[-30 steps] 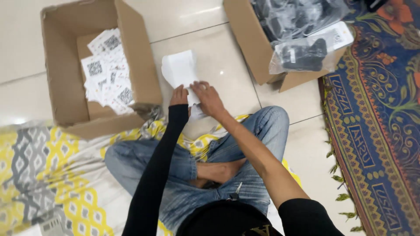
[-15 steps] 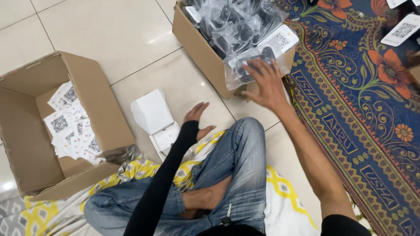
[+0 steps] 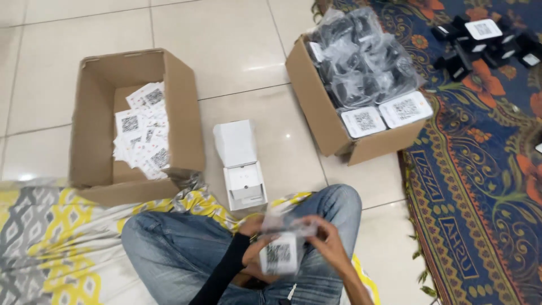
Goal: The person applies QR code stickers to product boxes and organizes them into cardboard containers.
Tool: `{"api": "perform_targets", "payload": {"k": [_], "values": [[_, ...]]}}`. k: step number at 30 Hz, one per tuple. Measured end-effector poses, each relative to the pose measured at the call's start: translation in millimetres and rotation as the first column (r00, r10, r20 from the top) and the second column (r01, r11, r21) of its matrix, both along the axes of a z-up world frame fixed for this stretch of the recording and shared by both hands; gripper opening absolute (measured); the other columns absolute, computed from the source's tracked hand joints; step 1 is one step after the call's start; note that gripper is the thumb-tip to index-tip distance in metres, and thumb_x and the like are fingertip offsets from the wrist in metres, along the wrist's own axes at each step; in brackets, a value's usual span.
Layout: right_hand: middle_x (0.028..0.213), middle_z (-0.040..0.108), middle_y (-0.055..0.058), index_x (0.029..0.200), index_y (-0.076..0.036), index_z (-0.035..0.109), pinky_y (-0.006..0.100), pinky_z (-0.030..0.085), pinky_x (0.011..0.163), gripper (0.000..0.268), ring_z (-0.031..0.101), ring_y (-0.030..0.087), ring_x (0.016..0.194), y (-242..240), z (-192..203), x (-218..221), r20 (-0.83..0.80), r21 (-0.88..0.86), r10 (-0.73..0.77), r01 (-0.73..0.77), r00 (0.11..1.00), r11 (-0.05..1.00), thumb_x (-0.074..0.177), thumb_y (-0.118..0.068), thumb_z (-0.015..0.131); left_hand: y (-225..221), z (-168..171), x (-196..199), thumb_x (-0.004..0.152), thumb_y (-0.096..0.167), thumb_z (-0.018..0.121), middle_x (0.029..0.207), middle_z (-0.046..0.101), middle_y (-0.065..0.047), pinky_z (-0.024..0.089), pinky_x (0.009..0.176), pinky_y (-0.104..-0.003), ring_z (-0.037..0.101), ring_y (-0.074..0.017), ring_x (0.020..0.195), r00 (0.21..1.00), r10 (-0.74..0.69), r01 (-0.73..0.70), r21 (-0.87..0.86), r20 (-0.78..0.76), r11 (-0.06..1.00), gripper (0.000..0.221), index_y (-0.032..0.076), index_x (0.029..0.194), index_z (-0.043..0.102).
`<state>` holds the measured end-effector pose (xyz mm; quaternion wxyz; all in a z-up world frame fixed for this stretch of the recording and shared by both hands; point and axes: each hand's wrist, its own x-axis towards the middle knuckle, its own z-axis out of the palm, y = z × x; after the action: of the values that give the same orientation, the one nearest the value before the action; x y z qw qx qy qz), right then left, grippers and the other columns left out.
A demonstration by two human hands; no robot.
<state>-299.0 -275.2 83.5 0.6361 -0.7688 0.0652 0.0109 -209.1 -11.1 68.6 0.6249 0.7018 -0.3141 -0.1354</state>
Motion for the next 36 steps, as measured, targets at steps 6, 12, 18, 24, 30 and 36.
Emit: {"api": "perform_targets", "payload": {"k": [6,12,18,24,30,36], "values": [[0.108,0.061,0.004,0.107,-0.003,0.061,0.025,0.05,0.077,0.024,0.061,0.011,0.093,100.1,14.4,-11.9,0.101,0.371,0.201,-0.225,0.974,0.901,0.086,0.001,0.071,65.7,-1.6,-57.6,0.089,0.013,0.071,0.113,0.075,-0.013,0.057,0.087,-0.037,0.072,-0.0236,0.103,0.878,0.028,-0.053,-0.038,-0.477,0.998,0.037,0.005,0.125,0.07],[0.083,0.064,0.002,0.105,-0.003,0.061,0.023,0.044,0.051,0.017,0.056,0.007,0.061,98.7,-24.8,23.2,-0.144,0.434,0.462,-0.364,0.875,0.824,0.089,-0.001,0.068,83.1,25.6,-41.3,0.075,0.01,0.078,0.111,0.068,-0.011,0.055,0.08,-0.038,0.065,-0.0213,0.102,0.869,0.24,-0.181,0.174,-0.433,0.968,0.064,0.01,0.133,0.052],[0.088,0.07,0.004,0.126,-0.005,0.064,0.023,0.046,0.051,0.03,0.059,0.007,0.062,86.2,-93.7,13.7,-0.39,0.494,0.506,-0.289,0.77,0.82,0.099,-0.018,0.061,89.4,-27.2,-94.8,0.09,0.002,0.07,0.116,0.07,-0.015,0.051,0.095,-0.042,0.064,-0.0241,0.113,0.92,0.057,-0.123,-0.147,-0.387,0.982,0.041,0.006,0.129,0.06],[0.141,0.059,0.012,0.15,-0.005,0.049,0.035,0.051,0.097,0.055,0.06,0.02,0.12,115.0,-11.3,-14.4,-0.184,0.395,0.265,-0.176,0.946,0.902,0.1,-0.025,0.062,84.0,-68.9,-88.4,0.087,0.008,0.079,0.106,0.076,-0.014,0.061,0.082,-0.035,0.074,-0.0213,0.093,0.61,0.149,-0.373,-0.116,-0.778,0.921,0.042,-0.001,0.125,0.062],[0.16,0.043,0.013,0.159,-0.014,0.038,0.043,0.038,0.116,0.098,0.047,0.029,0.142,95.2,31.4,95.2,-0.019,-0.103,0.395,-0.395,0.919,0.913,0.075,-0.023,0.088,55.2,-61.7,71.4,0.081,0.009,0.081,0.112,0.07,-0.018,0.06,0.08,-0.038,0.071,-0.0256,0.096,0.676,0.344,-0.526,-0.099,-0.652,0.845,0.067,0.003,0.138,0.047],[0.147,0.056,0.007,0.138,-0.018,0.064,0.031,0.062,0.081,0.063,0.066,0.023,0.115,96.2,24.2,165.9,-0.066,-0.34,0.219,-0.228,0.974,0.912,0.079,-0.026,0.085,55.9,-45.1,127.5,0.083,0.033,0.085,0.154,0.04,-0.025,0.041,0.11,-0.052,0.041,-0.0423,0.139,0.896,0.35,-0.421,0.271,0.272,0.866,0.083,0.012,0.151,0.042]]}}
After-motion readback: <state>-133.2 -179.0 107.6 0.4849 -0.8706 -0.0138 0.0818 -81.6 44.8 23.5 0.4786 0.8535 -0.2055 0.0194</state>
